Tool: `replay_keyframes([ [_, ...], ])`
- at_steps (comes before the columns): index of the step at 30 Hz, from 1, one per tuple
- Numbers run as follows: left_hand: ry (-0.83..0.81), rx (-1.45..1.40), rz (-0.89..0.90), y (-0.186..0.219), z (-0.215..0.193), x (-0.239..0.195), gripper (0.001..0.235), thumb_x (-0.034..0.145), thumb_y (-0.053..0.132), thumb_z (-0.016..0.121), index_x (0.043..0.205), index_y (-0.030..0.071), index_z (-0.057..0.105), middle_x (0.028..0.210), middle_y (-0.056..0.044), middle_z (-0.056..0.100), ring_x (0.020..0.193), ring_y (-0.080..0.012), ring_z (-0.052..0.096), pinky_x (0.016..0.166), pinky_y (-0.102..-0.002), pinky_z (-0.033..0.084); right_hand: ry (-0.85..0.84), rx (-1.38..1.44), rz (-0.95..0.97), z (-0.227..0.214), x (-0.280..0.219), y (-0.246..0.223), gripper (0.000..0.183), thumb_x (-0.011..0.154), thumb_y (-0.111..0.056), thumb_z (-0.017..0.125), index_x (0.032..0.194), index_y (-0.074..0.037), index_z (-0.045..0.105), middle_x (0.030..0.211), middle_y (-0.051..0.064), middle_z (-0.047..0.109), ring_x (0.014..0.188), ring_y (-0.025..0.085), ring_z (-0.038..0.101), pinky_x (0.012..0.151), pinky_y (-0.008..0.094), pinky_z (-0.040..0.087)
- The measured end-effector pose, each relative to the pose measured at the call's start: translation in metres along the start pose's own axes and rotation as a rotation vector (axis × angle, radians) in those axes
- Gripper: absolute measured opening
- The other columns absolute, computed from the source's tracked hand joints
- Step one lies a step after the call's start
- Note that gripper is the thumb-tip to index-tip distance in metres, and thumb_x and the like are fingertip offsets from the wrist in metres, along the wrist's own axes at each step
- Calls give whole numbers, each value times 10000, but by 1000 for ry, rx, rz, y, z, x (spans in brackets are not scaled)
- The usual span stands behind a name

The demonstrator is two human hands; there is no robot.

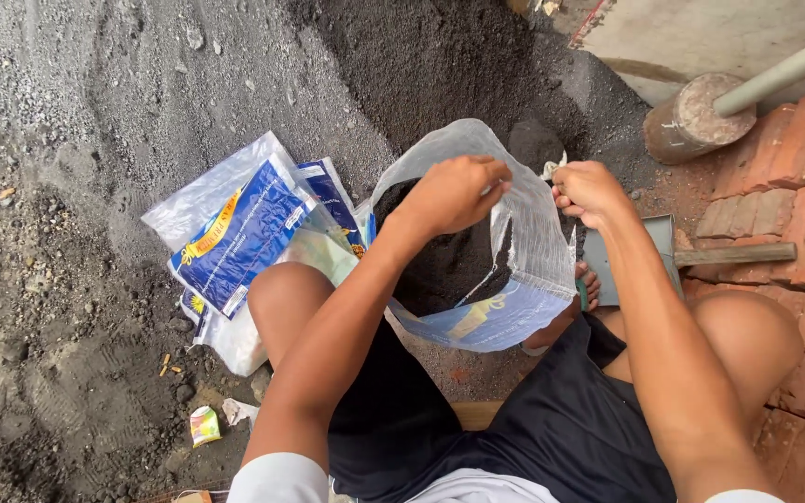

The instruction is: Scooping dark granular material from a pile into a plastic bag using a hand trowel

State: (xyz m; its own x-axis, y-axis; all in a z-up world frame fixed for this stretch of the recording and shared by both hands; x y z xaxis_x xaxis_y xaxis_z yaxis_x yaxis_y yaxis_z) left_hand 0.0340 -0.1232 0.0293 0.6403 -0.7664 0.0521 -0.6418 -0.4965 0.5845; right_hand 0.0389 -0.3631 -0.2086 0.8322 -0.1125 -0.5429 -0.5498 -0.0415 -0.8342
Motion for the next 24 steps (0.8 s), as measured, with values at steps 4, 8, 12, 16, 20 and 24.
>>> replay_keyframes([
  [4,258,-12,50,-19,-50,-17,181,987,144,588,1092,62,711,953,-164,721,941,-410,705,810,-514,598,-71,158,-163,38,-71,-154,437,1014,-113,477,1444,-58,430,848,63,472,540,31,421,332,147,292],
  [8,432,97,-47,-45,-79,-46,313,1051,208,591,1320,49,581,1198,-153,551,1042,-339,551,935,-460,458,-31,228,15,43,-96,-181,626,992,-61,503,1602,-55,362,893,38,523,514,1,340,378,146,213],
  [12,202,184,-416,-109,-51,-60,619,1049,410,597,1501,29,409,1291,-209,499,1068,-458,541,809,-618,509,26,285,79,56,-80,-116,672,1002,-164,544,1620,-98,290,857,73,508,505,37,338,395,197,167],
  [16,63,129,-489,-132,-26,-69,414,1039,351,578,1226,-16,623,1115,-251,694,964,-472,664,747,-606,519,-15,-35,-7,62,-143,-152,654,1029,-294,531,1625,-102,344,935,103,533,499,63,306,412,224,197],
  [20,122,177,-650,-150,-25,-72,420,1080,257,442,811,-10,624,842,-255,692,729,-547,658,623,-633,521,-119,-151,-186,38,-193,-171,654,1054,-285,523,1639,-57,343,897,86,513,486,78,330,430,214,241],
  [24,177,165,-709,-153,-37,-70,427,1060,332,497,864,-11,661,905,-269,699,775,-556,664,663,-663,531,-213,-294,-159,9,-230,-177,640,999,-166,524,1622,-54,428,877,182,526,518,140,291,430,249,242],
])
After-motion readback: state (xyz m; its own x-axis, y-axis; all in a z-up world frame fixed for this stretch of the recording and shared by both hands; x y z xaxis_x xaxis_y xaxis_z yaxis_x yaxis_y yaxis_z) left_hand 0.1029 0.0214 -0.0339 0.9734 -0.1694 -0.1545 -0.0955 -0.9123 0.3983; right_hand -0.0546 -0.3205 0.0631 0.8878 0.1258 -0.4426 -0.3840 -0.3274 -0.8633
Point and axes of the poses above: each hand's wrist, its own x-axis towards the middle knuckle, its own z-axis out of the palm, y = z × x, the point moved 9 cm from there along x, towards the middle knuckle
